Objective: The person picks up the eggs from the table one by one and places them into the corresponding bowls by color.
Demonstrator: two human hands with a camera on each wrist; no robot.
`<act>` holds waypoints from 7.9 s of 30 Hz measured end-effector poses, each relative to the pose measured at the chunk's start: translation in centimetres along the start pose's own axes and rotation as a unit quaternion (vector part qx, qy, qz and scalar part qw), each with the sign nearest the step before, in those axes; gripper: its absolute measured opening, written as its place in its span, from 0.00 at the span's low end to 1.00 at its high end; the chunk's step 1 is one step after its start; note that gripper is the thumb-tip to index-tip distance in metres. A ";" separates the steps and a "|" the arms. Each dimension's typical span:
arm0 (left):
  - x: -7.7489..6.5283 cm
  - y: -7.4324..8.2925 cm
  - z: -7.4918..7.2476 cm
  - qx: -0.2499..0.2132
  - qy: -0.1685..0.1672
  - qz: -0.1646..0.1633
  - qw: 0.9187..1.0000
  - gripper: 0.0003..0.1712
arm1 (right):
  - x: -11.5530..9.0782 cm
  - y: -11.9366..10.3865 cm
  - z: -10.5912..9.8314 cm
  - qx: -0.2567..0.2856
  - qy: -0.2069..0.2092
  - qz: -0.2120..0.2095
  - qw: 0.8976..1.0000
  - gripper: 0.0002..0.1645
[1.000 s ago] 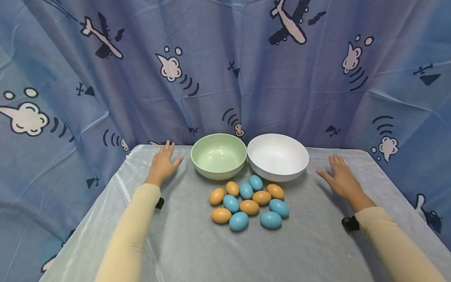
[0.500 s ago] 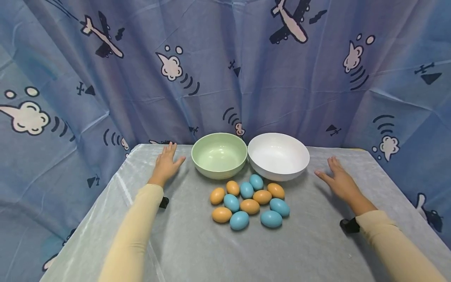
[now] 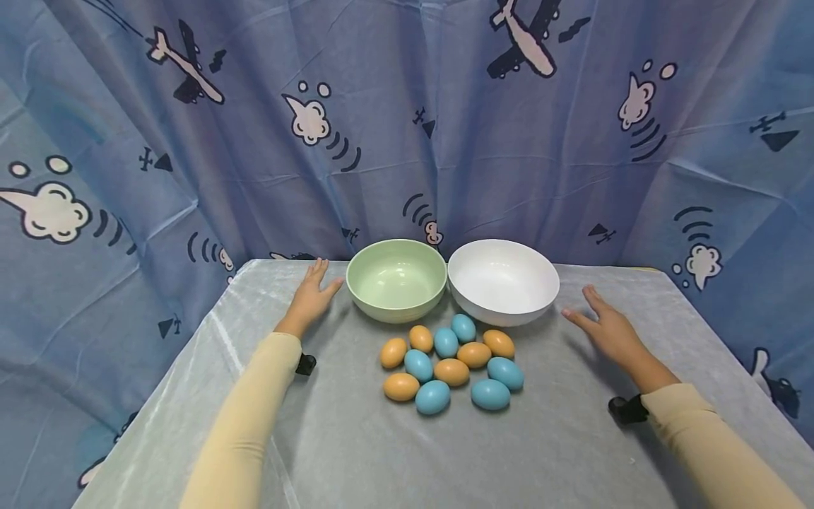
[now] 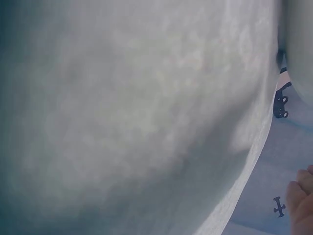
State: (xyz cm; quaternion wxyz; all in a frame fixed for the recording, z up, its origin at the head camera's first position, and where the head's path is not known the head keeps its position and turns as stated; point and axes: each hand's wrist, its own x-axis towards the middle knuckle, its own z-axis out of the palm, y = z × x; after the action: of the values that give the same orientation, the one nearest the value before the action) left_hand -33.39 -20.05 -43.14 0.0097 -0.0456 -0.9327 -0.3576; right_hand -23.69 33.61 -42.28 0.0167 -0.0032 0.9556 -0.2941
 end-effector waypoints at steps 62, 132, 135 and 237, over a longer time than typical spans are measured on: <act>-1.3 2.2 3.0 -0.341 0.001 -0.064 0.938 0.37 | -3.4 -5.0 3.2 0.155 -0.021 0.043 0.987 0.44; -1.5 2.6 5.6 -0.478 0.077 -0.088 0.871 0.29 | -2.1 -7.3 7.5 0.205 -0.053 0.021 0.977 0.36; -1.4 2.5 5.7 -0.481 0.080 -0.093 0.868 0.29 | -2.0 -7.4 7.6 0.211 -0.054 0.021 0.976 0.36; -1.3 2.3 6.0 -0.505 0.086 -0.084 0.854 0.29 | 1.0 -16.9 5.8 0.266 -0.057 -0.031 0.962 0.29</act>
State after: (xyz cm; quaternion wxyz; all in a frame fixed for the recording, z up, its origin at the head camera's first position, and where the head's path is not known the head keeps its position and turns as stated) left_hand -31.80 -14.42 -46.13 0.0351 0.0657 -0.6192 -0.7817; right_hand -24.56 16.36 -37.55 0.0622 -0.0452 0.8396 -0.5377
